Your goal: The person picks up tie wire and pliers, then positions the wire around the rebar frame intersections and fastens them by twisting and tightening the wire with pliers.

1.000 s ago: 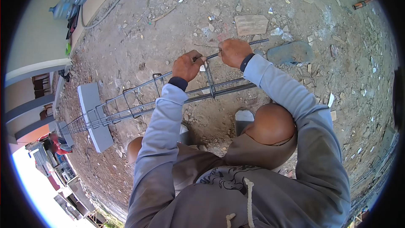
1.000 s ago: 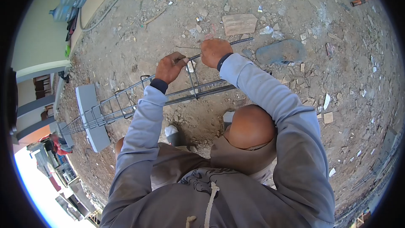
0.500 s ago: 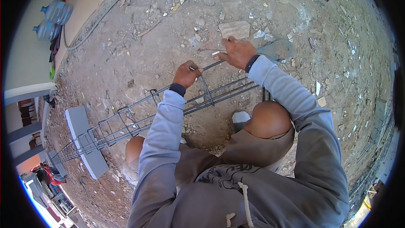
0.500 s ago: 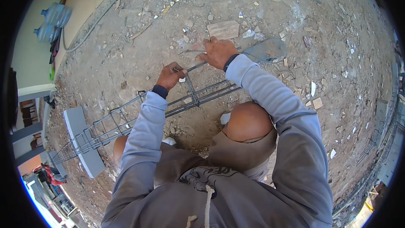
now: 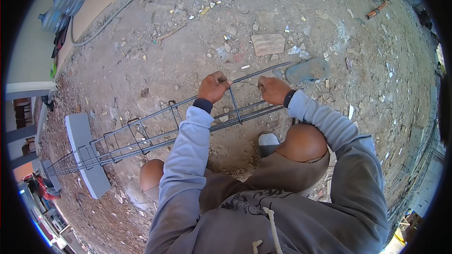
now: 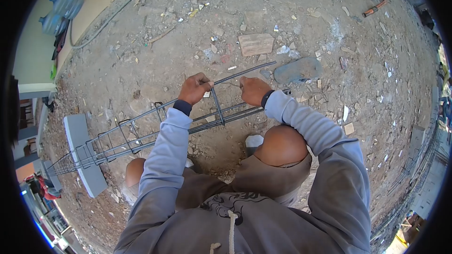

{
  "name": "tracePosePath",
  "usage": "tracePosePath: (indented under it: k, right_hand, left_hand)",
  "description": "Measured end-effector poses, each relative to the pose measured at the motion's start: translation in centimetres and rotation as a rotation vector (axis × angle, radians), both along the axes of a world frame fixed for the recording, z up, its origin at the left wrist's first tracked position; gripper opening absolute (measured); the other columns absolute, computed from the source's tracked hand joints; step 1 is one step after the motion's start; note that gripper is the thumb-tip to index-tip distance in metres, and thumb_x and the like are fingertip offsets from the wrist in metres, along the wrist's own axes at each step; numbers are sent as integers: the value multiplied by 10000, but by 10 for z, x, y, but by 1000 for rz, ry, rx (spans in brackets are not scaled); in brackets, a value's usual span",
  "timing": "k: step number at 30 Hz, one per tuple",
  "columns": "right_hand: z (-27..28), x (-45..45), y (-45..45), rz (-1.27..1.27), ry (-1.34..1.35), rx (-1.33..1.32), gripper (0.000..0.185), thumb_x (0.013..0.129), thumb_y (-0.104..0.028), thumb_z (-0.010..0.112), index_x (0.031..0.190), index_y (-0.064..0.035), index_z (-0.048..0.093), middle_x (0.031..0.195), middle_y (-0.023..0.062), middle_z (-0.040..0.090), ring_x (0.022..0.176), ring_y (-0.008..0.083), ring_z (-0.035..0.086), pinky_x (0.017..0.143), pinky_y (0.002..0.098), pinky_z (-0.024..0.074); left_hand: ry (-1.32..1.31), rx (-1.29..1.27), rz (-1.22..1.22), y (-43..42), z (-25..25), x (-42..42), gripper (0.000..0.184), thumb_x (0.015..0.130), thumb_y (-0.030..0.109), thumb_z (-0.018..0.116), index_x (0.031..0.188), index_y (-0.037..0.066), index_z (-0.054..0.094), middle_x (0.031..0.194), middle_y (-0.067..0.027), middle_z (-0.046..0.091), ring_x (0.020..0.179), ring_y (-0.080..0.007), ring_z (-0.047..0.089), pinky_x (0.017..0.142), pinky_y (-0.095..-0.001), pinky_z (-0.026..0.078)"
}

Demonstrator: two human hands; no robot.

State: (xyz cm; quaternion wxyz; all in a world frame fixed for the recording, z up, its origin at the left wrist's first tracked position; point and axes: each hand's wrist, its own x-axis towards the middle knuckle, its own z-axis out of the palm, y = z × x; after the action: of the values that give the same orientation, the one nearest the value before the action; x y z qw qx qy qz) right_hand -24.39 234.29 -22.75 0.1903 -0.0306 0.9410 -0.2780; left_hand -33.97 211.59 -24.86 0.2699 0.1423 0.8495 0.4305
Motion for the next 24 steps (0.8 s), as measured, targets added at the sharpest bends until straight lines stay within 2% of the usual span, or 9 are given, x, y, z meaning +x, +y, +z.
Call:
tracePosePath:
  k: [2,3,6,7,10,16,24]
  right_hand:
    - [-36,-1,0,14,74,-140,222,774,-129,539,955,-20,608,837,243,627,784,398,618,706,479,484]
    - [16,-9,-15,-236,-307,-313,205,792,-102,548,955,-24,645,777,199,629,670,308,627,602,406,499]
    - [0,-13,-31,-638,-553,-892,228,823,-92,550,1021,-32,645,715,112,601,573,177,577,505,307,470]
    - [-4,-13,-36,-643,-550,-956,223,862,-101,525,1038,-37,646,697,41,563,554,106,522,470,254,432]
    - [-10,-15,-46,-633,-581,-1067,250,882,-102,510,1090,-13,616,728,45,557,567,120,526,484,265,430]
    - [-20,-15,-58,-691,-543,-1199,220,883,-120,531,1047,-14,631,721,38,579,557,117,525,451,256,387]
    - [-21,-17,-63,-749,-533,-1204,122,861,-113,570,871,-16,644,693,37,592,531,110,517,430,251,368]
  left_hand:
    - [-20,-36,-23,1,2,3,187,793,165,658,830,-16,624,753,-98,658,699,-151,615,638,-289,471]
    - [-44,-33,-12,3,5,4,185,793,162,658,831,-16,625,752,-97,658,696,-150,614,637,-288,469]
    - [-70,-24,13,3,12,6,180,793,156,662,836,-16,631,750,-93,658,689,-145,608,633,-283,463]
    - [-47,-12,18,3,11,6,180,793,155,664,841,-16,633,750,-91,659,687,-143,604,632,-281,461]
    - [-17,41,58,2,13,5,177,793,150,669,850,-15,641,752,-82,659,676,-137,591,630,-276,455]
    - [-88,33,112,6,30,8,169,798,139,672,850,-20,654,736,-60,647,644,-115,563,594,-263,444]
    - [-267,48,130,2,32,-3,183,798,145,683,874,-21,669,742,-54,645,630,-115,563,581,-250,459]
